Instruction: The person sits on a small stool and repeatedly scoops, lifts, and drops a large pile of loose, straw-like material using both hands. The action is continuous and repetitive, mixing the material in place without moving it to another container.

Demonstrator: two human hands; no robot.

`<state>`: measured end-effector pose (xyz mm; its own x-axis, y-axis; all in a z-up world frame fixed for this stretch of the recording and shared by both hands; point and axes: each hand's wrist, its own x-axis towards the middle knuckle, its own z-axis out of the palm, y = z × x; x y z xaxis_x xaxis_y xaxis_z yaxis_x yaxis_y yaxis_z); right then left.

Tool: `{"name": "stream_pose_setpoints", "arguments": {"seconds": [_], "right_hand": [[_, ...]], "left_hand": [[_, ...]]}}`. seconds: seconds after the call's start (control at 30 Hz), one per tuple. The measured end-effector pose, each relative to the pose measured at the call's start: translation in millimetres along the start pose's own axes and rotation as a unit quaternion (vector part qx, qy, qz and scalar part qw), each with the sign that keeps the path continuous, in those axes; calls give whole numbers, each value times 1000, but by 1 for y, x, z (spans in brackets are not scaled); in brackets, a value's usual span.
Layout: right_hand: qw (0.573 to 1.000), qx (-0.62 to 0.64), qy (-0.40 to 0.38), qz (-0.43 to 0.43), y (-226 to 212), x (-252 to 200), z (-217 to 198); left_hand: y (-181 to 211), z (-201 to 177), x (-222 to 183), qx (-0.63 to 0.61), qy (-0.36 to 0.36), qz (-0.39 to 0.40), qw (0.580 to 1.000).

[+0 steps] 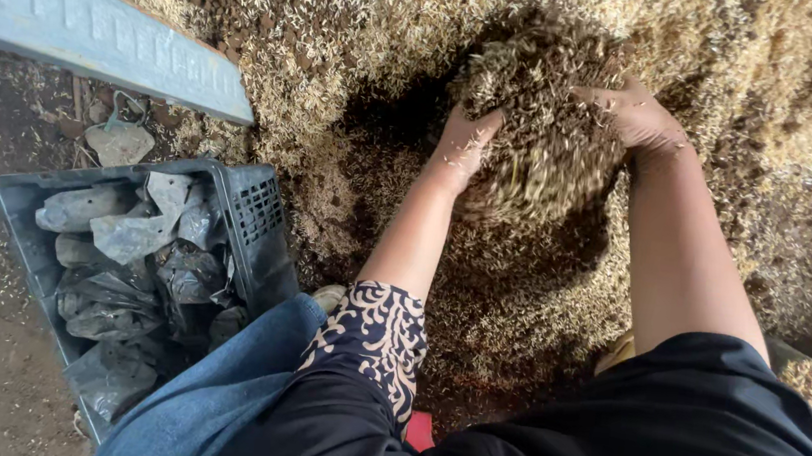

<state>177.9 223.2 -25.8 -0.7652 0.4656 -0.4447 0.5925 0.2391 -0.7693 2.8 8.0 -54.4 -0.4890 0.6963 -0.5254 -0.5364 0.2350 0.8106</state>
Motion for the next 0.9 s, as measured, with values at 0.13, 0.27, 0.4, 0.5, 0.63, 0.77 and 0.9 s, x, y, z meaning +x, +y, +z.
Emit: {"name": "stream_pose_setpoints", "arguments": {"seconds": [0.13,0.27,0.4,0.5,0.63,0.77,0.9], "right_hand": [[969,221,98,54,-38,-38,7],[953,257,154,48,-106,-90,18],[903,412,91,76,-136,-129,17],[961,203,136,127,-134,-147,15],[980,-45,188,39,-137,-158,8],[983,4,149,110,-152,-168,8],[988,63,121,70,-164,-174,1]], "left_hand": [[19,6,-22,-1,-5,76,997],[40,21,-66,111,-23,182,977],[44,42,-98,222,-22,75,972],[47,47,-106,418,-19,304,856],[51,43,-109,402,25,247,881],[59,38,-112,407,59,247,878],[70,40,-118,326,-7,309,894]]}}
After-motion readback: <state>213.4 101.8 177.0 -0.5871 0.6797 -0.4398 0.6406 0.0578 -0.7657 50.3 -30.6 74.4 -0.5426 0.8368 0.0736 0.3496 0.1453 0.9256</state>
